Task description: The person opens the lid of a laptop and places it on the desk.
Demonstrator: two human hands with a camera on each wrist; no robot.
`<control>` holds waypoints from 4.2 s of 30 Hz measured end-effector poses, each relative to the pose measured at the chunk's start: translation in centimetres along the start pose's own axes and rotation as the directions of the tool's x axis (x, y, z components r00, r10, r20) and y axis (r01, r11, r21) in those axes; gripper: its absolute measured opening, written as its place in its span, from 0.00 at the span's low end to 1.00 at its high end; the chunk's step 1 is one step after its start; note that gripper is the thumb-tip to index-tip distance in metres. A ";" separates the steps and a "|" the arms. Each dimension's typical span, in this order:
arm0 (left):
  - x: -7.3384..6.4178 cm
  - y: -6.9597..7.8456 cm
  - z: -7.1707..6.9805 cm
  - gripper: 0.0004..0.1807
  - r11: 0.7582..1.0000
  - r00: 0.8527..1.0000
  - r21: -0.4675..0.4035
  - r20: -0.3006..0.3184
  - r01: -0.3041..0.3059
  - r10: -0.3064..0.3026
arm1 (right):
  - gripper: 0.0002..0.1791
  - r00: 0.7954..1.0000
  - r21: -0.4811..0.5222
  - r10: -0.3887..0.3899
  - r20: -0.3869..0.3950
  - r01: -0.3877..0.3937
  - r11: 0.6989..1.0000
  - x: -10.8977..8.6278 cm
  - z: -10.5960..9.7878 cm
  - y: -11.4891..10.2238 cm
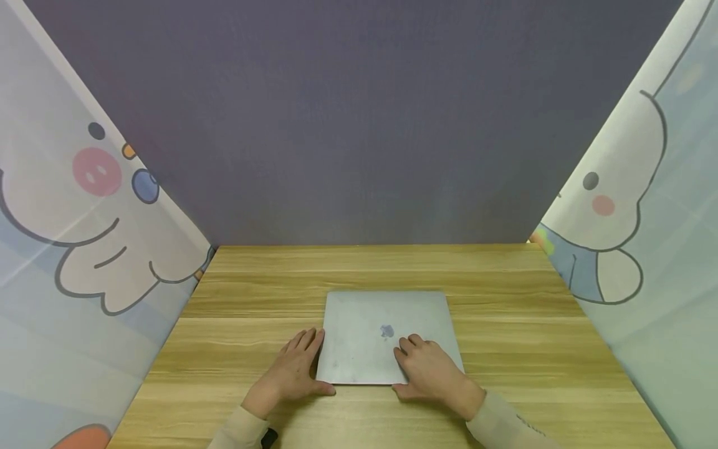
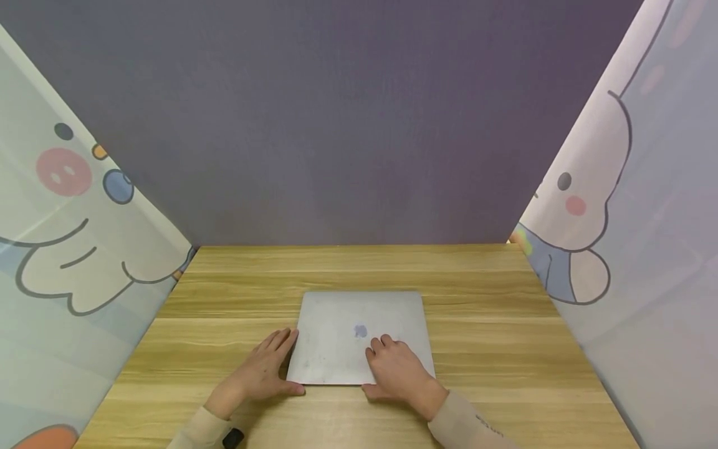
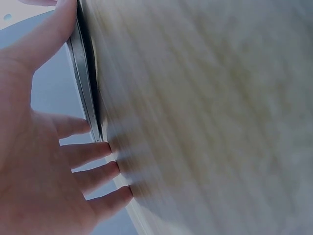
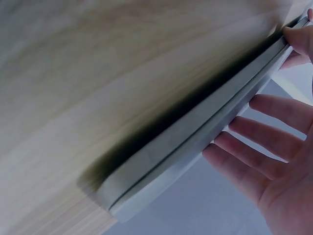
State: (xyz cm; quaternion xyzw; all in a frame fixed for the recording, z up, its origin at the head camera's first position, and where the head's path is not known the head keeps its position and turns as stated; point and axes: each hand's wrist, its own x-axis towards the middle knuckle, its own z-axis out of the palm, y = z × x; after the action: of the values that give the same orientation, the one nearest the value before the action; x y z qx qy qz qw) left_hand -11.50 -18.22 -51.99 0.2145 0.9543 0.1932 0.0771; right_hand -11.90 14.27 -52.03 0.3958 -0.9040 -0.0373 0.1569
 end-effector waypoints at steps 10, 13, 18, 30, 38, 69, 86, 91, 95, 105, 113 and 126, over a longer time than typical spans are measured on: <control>0.1 0.0 -0.3 0.68 0.999 0.999 -0.021 0.029 0.037 -0.037 | 0.34 0.999 -0.008 -0.019 -0.033 0.019 1.000 0.1 0.3 0.1; 0.1 0.0 -0.4 0.68 0.999 0.999 -0.031 0.032 0.033 -0.032 | 0.34 0.999 -0.009 -0.021 -0.038 0.021 1.000 0.2 0.2 0.1; 0.0 0.0 -0.5 0.67 0.999 0.999 -0.034 0.024 0.023 -0.022 | 0.33 0.999 -0.007 -0.020 -0.045 0.020 1.000 0.3 -0.1 0.2; -0.2 -0.2 -0.6 0.67 0.999 0.999 -0.030 0.032 0.020 -0.019 | 0.31 0.994 -0.007 -0.042 -0.099 0.041 0.999 0.3 -0.3 0.5; -0.1 -0.3 -0.7 0.65 0.999 0.998 -0.004 0.055 0.032 -0.031 | 0.29 0.995 0.005 -0.035 -0.092 0.036 0.999 0.4 -0.6 0.7; -0.1 -0.6 -0.8 0.62 1.000 0.997 -0.008 0.070 0.018 -0.017 | 0.23 1.000 0.122 0.001 -0.020 0.001 0.993 1.2 -2.4 1.7; -0.1 -0.7 -0.9 0.61 1.000 0.998 -0.011 0.064 0.000 0.000 | 0.18 0.996 0.211 -0.002 -0.095 0.022 0.977 1.4 -3.3 2.4; -0.2 -0.8 -0.9 0.61 1.000 0.998 -0.021 0.062 0.004 -0.003 | 0.18 0.991 0.217 -0.011 -0.135 0.040 0.975 1.4 -3.6 2.6; -0.2 -0.8 -0.8 0.61 1.000 0.999 -0.027 0.048 0.001 0.001 | 0.17 0.984 0.218 -0.015 -0.175 0.054 0.975 1.4 -4.1 2.7; -0.1 -0.9 -0.9 0.60 1.000 0.999 -0.029 0.045 -0.007 0.008 | 0.13 0.972 0.219 -0.027 -0.233 0.079 0.972 1.2 -4.6 2.4; -0.1 -0.9 -1.0 0.59 0.999 0.999 -0.044 0.049 0.001 0.001 | 0.05 0.948 0.227 -0.055 -0.314 0.131 0.965 1.5 -4.7 2.3; -0.2 -0.8 -1.0 0.58 1.000 0.998 -0.015 0.053 0.017 -0.016 | 0.06 0.916 0.195 -0.040 -0.399 0.127 0.973 2.0 -5.3 2.3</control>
State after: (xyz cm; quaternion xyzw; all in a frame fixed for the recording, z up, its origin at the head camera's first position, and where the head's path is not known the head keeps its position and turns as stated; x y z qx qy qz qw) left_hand -11.85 -19.32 -51.37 0.2109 0.9522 0.1941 0.1055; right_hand -13.11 14.65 -46.08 0.4483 -0.8350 0.1347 0.2893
